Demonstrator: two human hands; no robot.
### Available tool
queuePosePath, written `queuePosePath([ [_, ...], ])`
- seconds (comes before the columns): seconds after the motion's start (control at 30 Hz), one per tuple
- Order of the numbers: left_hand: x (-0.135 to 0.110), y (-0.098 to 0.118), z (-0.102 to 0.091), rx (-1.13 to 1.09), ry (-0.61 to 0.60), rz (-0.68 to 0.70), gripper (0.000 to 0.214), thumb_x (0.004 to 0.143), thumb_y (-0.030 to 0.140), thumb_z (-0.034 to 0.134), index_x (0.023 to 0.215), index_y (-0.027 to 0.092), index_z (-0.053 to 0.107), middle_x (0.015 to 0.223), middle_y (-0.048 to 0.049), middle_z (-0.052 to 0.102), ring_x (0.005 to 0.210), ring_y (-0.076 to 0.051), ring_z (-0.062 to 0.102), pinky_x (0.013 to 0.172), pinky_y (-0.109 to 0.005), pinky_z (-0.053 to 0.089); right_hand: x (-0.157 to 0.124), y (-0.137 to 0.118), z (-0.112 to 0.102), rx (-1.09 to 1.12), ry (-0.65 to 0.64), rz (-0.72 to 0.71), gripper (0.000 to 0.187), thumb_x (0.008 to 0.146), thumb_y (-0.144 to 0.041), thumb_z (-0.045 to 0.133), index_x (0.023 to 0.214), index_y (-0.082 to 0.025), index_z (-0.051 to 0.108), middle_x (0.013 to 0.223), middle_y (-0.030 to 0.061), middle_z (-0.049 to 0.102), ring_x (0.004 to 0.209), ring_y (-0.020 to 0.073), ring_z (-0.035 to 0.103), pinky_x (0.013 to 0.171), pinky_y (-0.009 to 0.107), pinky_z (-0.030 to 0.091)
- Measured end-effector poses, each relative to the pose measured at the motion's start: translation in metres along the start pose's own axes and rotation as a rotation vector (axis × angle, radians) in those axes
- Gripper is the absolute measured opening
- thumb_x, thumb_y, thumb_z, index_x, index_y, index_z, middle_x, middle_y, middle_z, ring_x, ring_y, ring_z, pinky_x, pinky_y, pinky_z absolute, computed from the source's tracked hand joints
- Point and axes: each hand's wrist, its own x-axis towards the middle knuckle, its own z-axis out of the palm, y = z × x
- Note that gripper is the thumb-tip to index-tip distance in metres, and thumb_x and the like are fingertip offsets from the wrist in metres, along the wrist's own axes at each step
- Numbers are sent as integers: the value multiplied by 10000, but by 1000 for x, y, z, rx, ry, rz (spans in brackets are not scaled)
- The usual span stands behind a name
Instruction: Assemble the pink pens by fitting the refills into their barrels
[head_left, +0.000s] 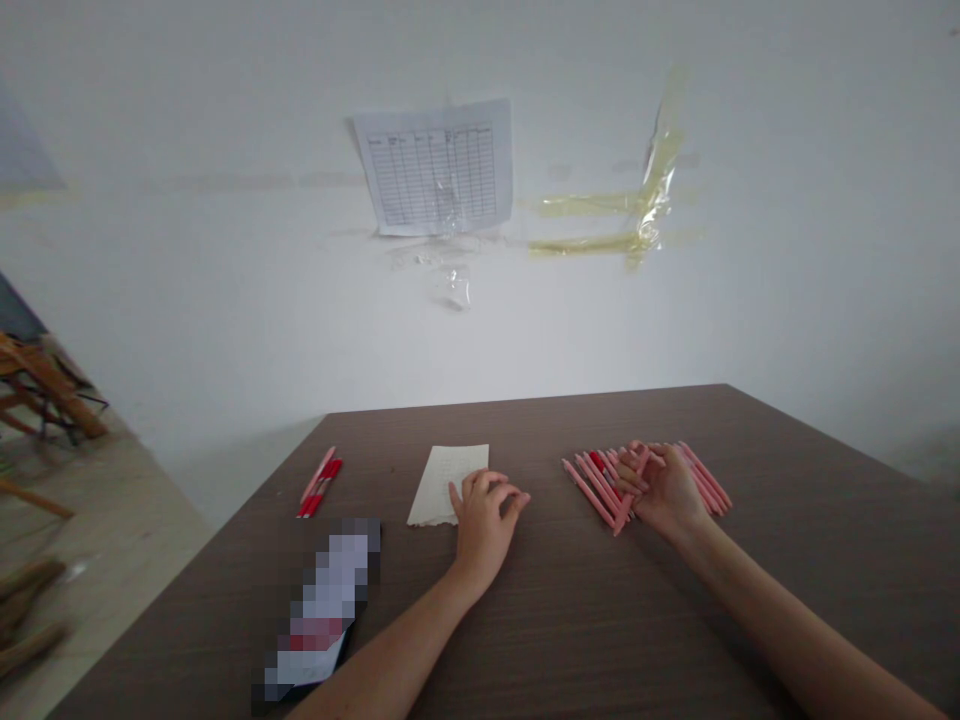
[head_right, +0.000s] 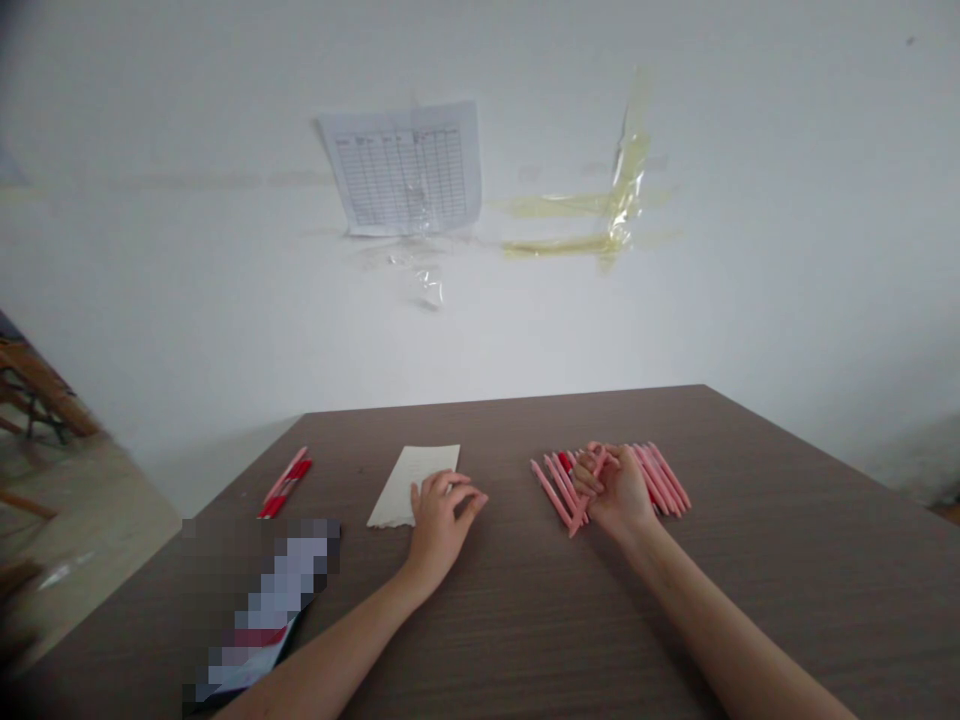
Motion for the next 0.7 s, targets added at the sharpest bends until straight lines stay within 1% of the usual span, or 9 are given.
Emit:
queuePosePath([
  [0.1,0,0,0,2,-10,-3,118,840,374,654,825,284,728,1061,-19,672,1162,-253,512,1105,-677,141,-1,0,1,5,8,-4,66,734,-212,569,766,-165,604,592,-37,478,388,53,341,345,165,329],
  [0.2,0,0,0,-2,-16,-8,134,848,383,644,826,280,726,1055,-19,676,1158,-247,514,1111,-675,118,-2,0,1,22,-20,20,83,758,-244,587,795,-172,601,613,-32,486,409,58,358,364,169,355],
  [0.3,0,2,-2,-5,-27,-9,149,859,391,629,829,278,722,1060,-16,675,1156,-240,513,1118,-667,107,-3,0,1,33,-38,34,64,756,-240,603,773,-181,584,623,-32,480,415,59,354,369,171,358],
  [0.43,0,3,-3,30,-49,-20,157,872,393,606,851,282,717,1079,-23,666,1164,-248,503,1118,-669,113,-3,0,0,18,-39,8,67,731,-228,622,743,-184,573,618,-38,450,417,63,349,369,182,367],
  [0.5,-1,2,-2,77,-39,-34,151,885,365,585,907,283,710,1121,-38,647,1179,-256,492,1114,-667,145,-3,0,0,18,-28,-2,89,727,-245,635,759,-180,583,626,-34,452,429,67,361,377,190,380],
  [0.57,-2,1,-2,137,-33,-66,176,892,321,560,1003,278,690,1175,-61,619,1198,-267,481,1103,-663,197,-2,0,0,27,-6,4,122,726,-268,644,788,-176,595,636,-27,467,446,73,380,387,194,391],
  [0.63,-2,-1,-2,193,-53,-107,237,894,290,532,1092,264,660,1214,-87,598,1213,-283,475,1084,-664,248,-2,0,1,32,19,12,146,727,-284,644,816,-177,602,640,-21,486,462,80,397,393,194,393],
  [0.7,-1,-3,-4,255,-82,-135,283,899,284,500,1145,248,635,1257,-108,580,1250,-306,453,1069,-680,263,-3,-1,2,28,45,12,161,730,-287,639,846,-179,609,645,-13,511,479,89,417,402,195,398],
])
